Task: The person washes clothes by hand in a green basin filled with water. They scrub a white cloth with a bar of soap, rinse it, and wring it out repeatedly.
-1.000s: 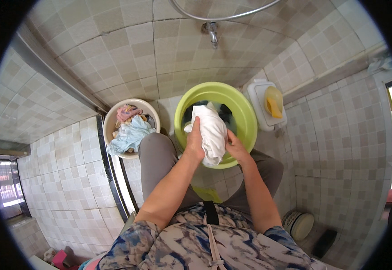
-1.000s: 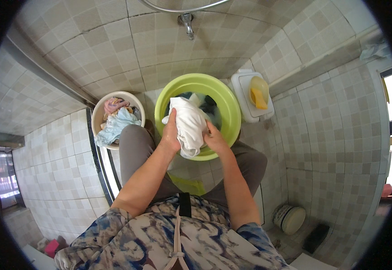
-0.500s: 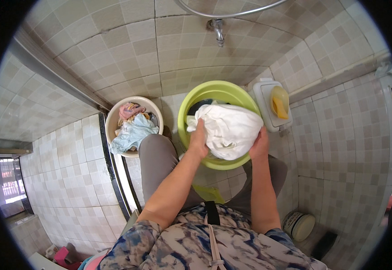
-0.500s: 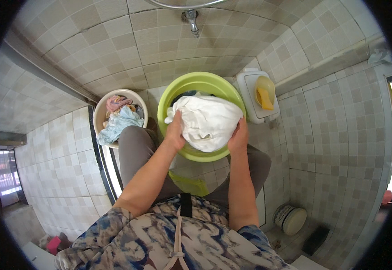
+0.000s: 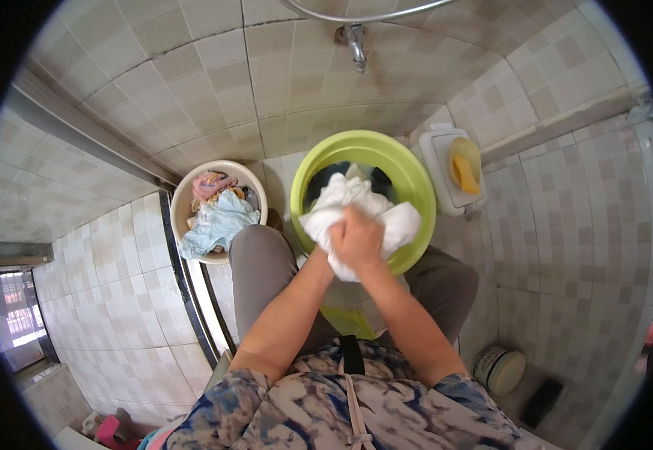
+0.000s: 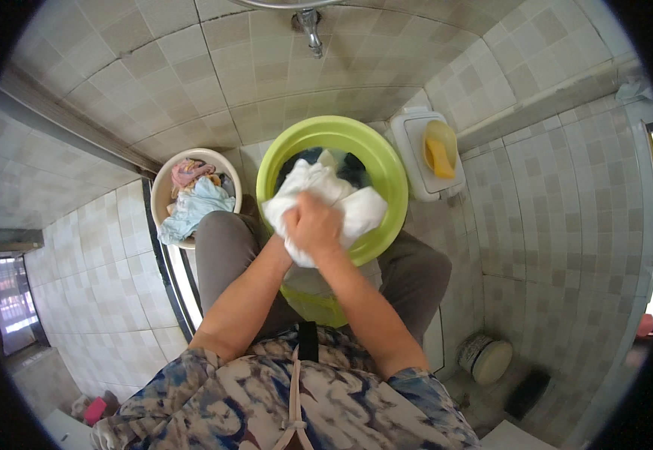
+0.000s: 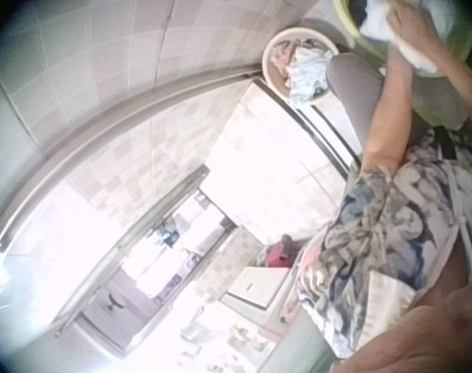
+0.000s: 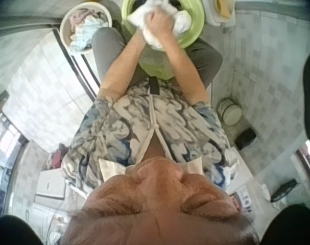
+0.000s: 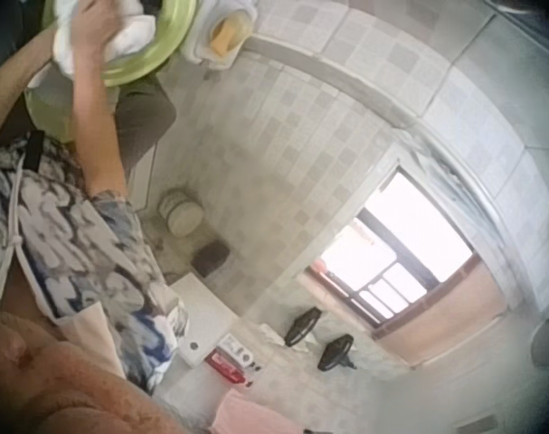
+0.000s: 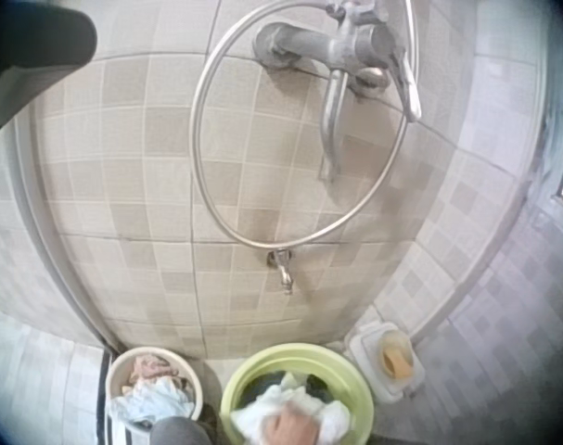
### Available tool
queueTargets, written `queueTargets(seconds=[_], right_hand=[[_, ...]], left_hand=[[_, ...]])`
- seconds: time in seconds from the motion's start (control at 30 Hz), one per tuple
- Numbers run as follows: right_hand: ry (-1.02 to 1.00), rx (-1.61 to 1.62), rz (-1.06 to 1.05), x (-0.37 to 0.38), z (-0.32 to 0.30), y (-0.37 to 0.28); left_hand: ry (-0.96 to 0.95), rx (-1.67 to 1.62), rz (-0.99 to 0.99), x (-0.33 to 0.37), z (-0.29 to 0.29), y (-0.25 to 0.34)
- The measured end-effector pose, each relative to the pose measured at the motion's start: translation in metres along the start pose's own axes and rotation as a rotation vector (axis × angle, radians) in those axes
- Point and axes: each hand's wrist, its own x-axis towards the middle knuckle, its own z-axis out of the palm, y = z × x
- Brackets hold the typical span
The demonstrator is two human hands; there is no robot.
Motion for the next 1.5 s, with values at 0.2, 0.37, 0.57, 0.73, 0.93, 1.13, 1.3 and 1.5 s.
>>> queueTargets(seconds=[0.2,0.37,0.57,0.73,0.93,1.13,1.3,1.5], right_hand=[[-0.104,-0.238,0.446,0.039,-0.004,0.057],[-0.121,0.079,0.280,-0.017,-0.019,-0.013],[-0.076,0.046,0.163,-0.008,0.000,-0.019],[-0.136,-0.188,0.440,0.032,-0.005,0.061],[-0.180,-0.070,0.447,-0.014,-0.017,0.047],[-0.307,0.166,0.247,-0.027,-0.044,-0.029],[-0.336,0.113,-0.013,-0.018,-0.042,-0.053],[-0.206,-0.294,0.364,0.052,-0.010,0.030]], left_hand=[[0.428,-0.191,-0.473,-0.012,0.064,0.040],[0.132,-0.127,-0.120,-0.004,-0.013,-0.020],[0.132,-0.334,-0.199,-0.016,-0.005,0.000],[0.556,-0.039,-0.556,-0.019,0.057,0.039],[0.481,-0.309,-0.488,-0.015,0.050,0.034],[0.351,-0.408,-0.452,-0.011,0.028,0.036],[0.287,-0.424,-0.468,-0.020,0.040,0.051],[0.600,-0.193,-0.514,-0.018,0.045,0.030]])
